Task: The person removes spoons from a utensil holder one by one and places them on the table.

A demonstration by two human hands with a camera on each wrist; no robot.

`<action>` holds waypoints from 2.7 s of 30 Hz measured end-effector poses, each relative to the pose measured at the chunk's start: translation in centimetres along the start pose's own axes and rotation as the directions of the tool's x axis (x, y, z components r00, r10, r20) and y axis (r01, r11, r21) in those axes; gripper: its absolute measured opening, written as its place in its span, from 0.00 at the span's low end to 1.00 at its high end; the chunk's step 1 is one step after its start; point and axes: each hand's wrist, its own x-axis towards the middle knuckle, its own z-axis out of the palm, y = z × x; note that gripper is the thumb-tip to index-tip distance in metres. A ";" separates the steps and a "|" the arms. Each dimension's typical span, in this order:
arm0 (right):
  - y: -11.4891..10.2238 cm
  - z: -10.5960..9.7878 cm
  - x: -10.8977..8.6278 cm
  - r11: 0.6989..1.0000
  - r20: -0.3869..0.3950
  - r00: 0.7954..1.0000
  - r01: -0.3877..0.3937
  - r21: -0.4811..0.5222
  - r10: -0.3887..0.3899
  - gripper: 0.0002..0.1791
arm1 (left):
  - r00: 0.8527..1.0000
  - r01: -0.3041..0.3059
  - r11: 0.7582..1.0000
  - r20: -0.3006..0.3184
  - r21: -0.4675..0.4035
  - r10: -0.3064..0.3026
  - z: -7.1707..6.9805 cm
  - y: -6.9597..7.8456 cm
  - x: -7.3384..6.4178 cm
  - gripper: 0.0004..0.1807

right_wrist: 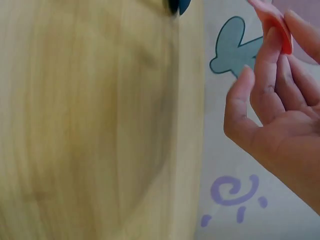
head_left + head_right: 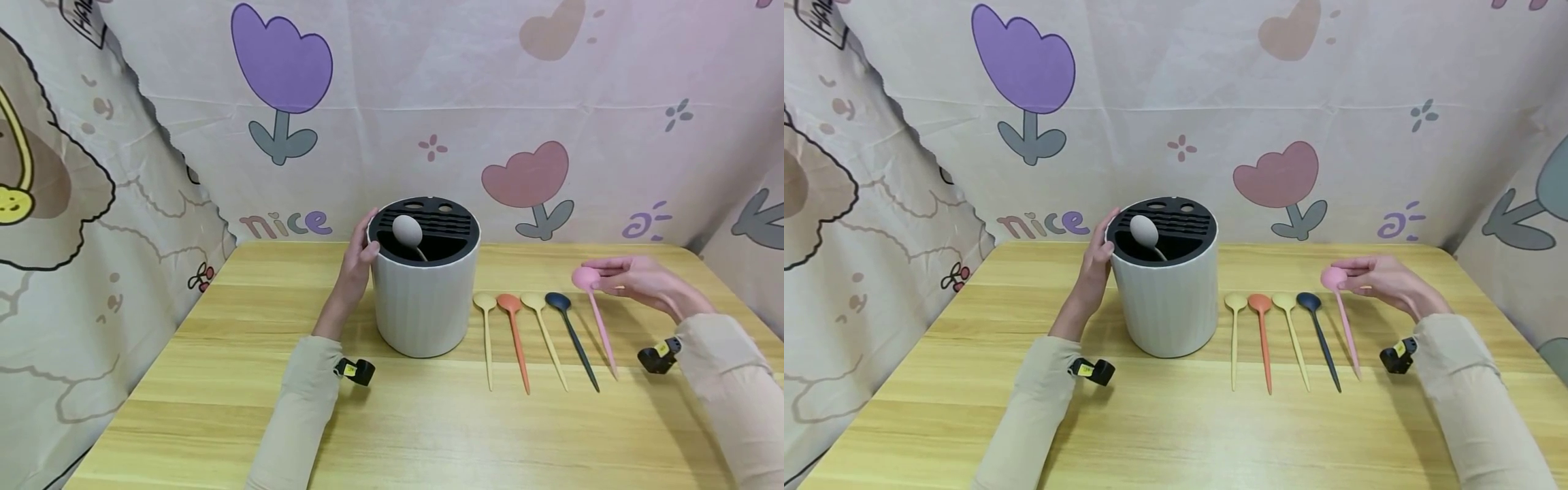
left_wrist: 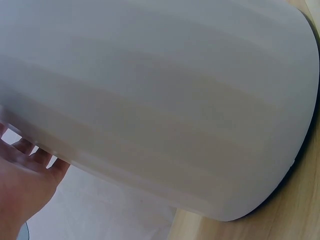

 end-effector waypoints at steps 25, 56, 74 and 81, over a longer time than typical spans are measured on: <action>3.0 -0.8 0.8 0.953 -0.004 0.998 -0.066 -0.297 0.067 0.35 | 1.000 0.003 1.000 0.008 -0.015 -0.003 -0.1 -0.1 0.1 0.42; 1.6 0.7 0.5 0.924 -0.085 0.996 -0.049 -0.378 0.018 0.33 | 1.000 0.017 1.000 -0.001 0.001 -0.017 -0.2 0.0 -0.2 0.42; -2.8 5.8 -3.2 0.910 -0.186 0.957 0.137 -0.392 -0.224 0.14 | 1.000 0.009 1.000 -0.009 -0.001 -0.009 0.2 0.2 -0.1 0.43; -4.1 7.2 -4.3 0.849 -0.229 0.910 0.200 -0.489 -0.346 0.13 | 1.000 0.007 1.000 -0.006 -0.002 -0.007 0.5 -0.1 0.0 0.43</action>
